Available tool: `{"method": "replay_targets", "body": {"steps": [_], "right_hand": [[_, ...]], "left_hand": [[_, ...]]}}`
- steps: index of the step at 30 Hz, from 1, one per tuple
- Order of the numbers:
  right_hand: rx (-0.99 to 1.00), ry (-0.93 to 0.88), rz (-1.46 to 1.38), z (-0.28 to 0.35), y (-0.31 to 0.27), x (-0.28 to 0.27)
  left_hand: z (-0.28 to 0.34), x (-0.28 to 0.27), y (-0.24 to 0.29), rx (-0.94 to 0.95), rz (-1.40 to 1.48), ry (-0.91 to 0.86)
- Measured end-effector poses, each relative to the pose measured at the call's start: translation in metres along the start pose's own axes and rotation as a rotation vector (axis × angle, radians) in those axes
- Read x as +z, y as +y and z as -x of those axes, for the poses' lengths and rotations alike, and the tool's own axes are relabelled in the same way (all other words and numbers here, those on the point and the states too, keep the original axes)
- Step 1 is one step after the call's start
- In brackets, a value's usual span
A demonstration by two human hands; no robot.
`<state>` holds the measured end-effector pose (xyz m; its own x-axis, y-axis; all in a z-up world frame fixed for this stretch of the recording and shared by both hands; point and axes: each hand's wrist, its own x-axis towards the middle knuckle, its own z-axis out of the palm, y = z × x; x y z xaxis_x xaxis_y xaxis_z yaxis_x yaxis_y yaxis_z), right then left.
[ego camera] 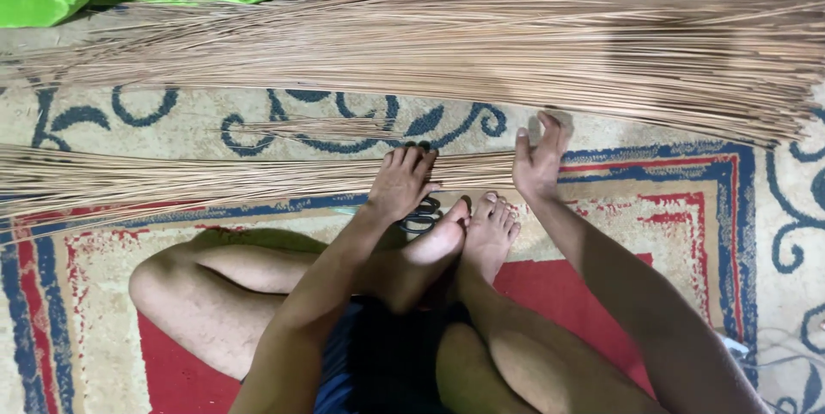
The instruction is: The person bundles thin wooden strips by hand, aligning them and cutting them with scissors.
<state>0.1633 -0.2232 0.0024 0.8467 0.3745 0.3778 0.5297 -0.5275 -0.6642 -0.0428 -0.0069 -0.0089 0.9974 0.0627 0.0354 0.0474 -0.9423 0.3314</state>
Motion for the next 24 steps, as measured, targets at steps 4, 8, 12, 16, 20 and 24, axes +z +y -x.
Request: {"method": "replay_targets", "body": {"steps": [4,8,12,16,20,24], "right_hand": [[-0.197,-0.088,-0.029,-0.028,-0.044,0.031],[-0.391,-0.209,-0.096,-0.041,-0.068,0.064],[-0.552,-0.322,-0.077,-0.051,-0.103,0.083],[-0.571,-0.364,-0.072,-0.065,-0.130,0.097],[-0.595,-0.386,0.022,-0.080,-0.129,0.123],[-0.626,-0.405,0.093,-0.092,-0.129,0.154]], "left_hand": [[-0.003,-0.021,-0.026,-0.043,0.065,0.054],[0.008,-0.058,-0.089,-0.211,0.050,0.116],[0.020,-0.080,-0.140,-0.173,-0.103,-0.089],[0.020,-0.074,-0.159,-0.081,-0.119,-0.024],[0.019,-0.050,-0.171,-0.025,-0.146,0.084],[0.015,-0.072,-0.168,-0.008,-0.029,0.141]]}}
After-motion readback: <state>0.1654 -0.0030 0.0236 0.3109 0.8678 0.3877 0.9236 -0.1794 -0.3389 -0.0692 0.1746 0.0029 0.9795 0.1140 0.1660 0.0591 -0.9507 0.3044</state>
